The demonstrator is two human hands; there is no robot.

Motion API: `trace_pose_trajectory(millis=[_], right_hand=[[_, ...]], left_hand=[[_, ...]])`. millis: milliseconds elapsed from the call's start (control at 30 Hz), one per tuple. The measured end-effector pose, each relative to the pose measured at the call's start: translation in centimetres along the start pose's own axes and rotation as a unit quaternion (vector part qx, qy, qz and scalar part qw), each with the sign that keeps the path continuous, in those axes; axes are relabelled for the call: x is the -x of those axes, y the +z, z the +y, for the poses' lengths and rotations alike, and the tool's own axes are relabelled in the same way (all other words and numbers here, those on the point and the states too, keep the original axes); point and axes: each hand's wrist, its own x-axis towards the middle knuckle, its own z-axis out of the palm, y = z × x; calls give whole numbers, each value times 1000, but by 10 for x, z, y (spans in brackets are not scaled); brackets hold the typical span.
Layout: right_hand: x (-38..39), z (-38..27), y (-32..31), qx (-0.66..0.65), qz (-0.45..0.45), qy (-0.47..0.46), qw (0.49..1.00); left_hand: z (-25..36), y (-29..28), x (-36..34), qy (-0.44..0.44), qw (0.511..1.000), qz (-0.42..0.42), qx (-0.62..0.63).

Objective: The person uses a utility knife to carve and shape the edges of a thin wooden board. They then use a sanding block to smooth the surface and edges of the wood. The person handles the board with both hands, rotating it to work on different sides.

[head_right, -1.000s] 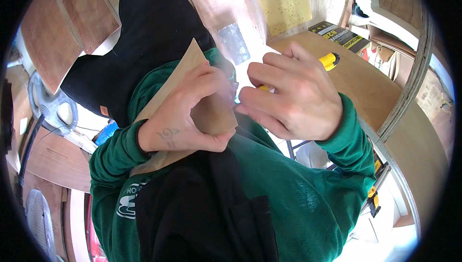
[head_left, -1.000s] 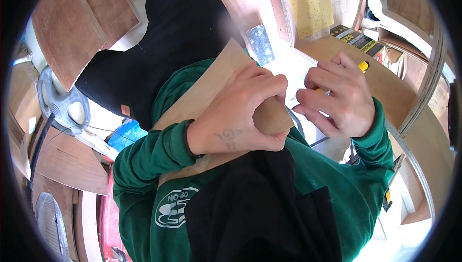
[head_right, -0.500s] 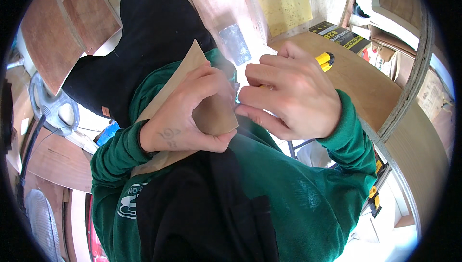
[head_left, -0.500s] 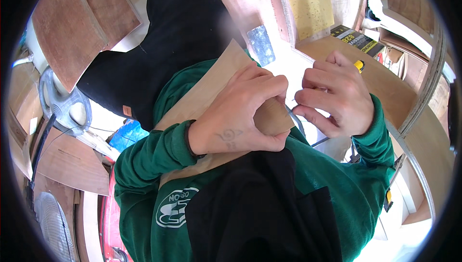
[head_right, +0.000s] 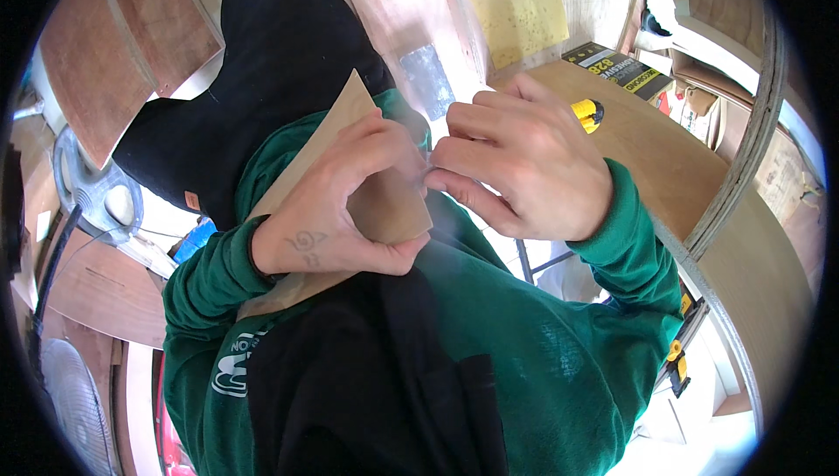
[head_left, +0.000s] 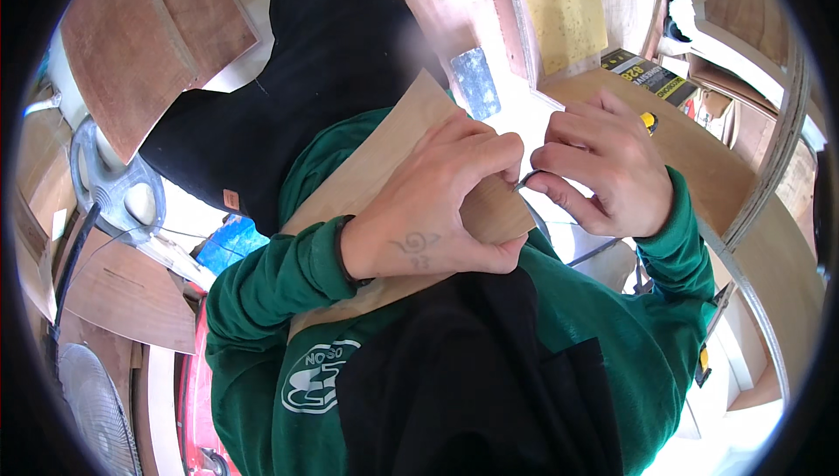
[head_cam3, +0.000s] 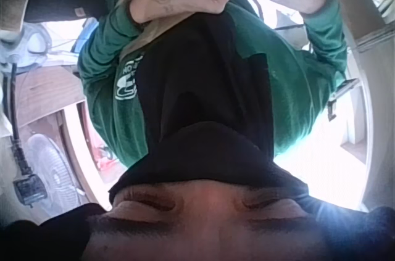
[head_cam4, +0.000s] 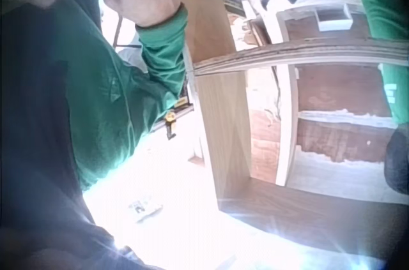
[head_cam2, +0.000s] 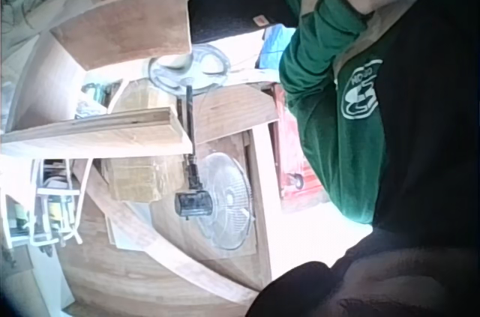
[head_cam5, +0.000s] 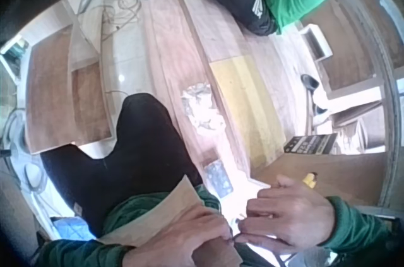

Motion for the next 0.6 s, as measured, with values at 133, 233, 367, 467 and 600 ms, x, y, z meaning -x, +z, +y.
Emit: trace_pose_trajectory(millis=[133, 233, 367, 467, 600], right_hand=[[4, -3, -1, -51, 5, 3, 999], [5, -4, 4, -92, 55, 12, 994], [5, -8, 18, -118, 101, 85, 984], [5, -13, 25, -202, 83, 130, 967], [3, -14, 27, -275, 82, 132, 949]], left_hand=[[1, 0, 0, 10, 1000, 6, -7], [0, -4, 1, 0, 1000, 13, 7], [-3, -8, 3, 6, 999, 6, 39], [0, -6, 6, -35, 992, 29, 116], [5, -2, 10, -58, 981, 54, 176]])
